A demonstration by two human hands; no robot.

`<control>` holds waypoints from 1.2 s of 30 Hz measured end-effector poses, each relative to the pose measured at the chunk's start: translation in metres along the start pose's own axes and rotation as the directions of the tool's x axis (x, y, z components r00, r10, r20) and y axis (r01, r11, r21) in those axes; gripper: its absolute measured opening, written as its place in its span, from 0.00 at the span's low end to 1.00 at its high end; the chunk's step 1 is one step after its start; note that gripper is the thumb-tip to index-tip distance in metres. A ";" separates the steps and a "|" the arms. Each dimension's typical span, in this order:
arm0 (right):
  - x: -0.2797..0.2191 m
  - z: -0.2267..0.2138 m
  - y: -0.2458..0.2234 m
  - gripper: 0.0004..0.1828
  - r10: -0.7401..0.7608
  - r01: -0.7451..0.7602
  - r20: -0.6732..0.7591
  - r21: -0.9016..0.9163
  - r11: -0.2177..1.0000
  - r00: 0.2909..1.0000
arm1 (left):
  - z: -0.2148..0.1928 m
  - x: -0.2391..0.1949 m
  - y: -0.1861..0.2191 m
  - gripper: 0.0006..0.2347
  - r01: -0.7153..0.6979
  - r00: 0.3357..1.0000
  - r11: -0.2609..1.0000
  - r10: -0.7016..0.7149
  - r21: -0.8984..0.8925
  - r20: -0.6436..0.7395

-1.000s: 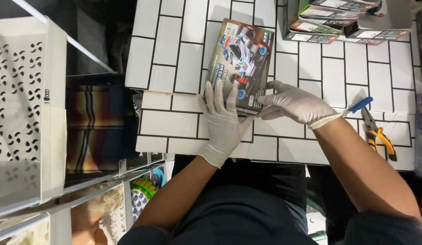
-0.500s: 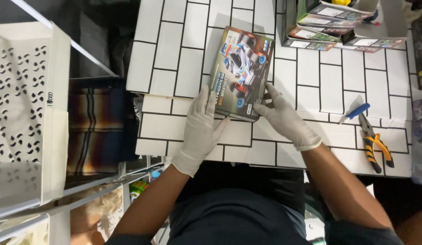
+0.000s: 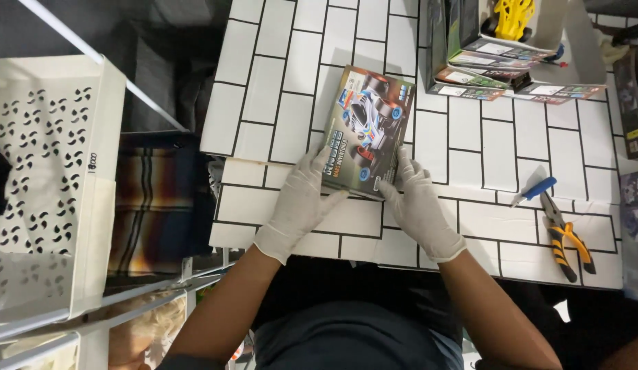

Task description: Assembling a plastic toy car model kit, including unboxing and using nippers to remove parts from a sprue.

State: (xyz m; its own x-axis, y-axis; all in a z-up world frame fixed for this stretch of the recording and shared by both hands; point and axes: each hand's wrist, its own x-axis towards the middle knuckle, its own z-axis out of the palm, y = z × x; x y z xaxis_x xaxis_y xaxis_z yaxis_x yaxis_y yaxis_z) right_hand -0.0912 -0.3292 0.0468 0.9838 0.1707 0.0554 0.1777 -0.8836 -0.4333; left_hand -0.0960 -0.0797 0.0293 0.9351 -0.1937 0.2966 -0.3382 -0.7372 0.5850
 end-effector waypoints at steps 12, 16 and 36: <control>0.091 -0.024 -0.090 0.49 -0.044 -0.009 0.156 0.319 0.948 0.987 | -0.055 0.055 -0.023 0.34 0.171 0.972 0.984 -0.177 -0.051 -0.157; 0.160 0.007 -0.114 0.37 -0.147 0.121 0.040 0.382 0.916 0.988 | -0.057 0.105 -0.092 0.30 0.210 0.937 0.977 -0.193 0.031 -0.290; 0.208 0.011 -0.100 0.27 -0.345 0.405 -0.293 0.175 0.897 0.892 | -0.064 0.178 -0.108 0.26 0.379 0.789 0.891 -0.170 0.250 -0.590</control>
State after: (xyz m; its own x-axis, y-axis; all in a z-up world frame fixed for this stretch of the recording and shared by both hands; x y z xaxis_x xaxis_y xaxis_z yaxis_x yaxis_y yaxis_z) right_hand 0.0951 -0.2008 0.0913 0.8232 0.3296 0.4622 0.5534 -0.6474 -0.5240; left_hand 0.1000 0.0073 0.0673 0.7334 0.3546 0.5800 0.0796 -0.8921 0.4447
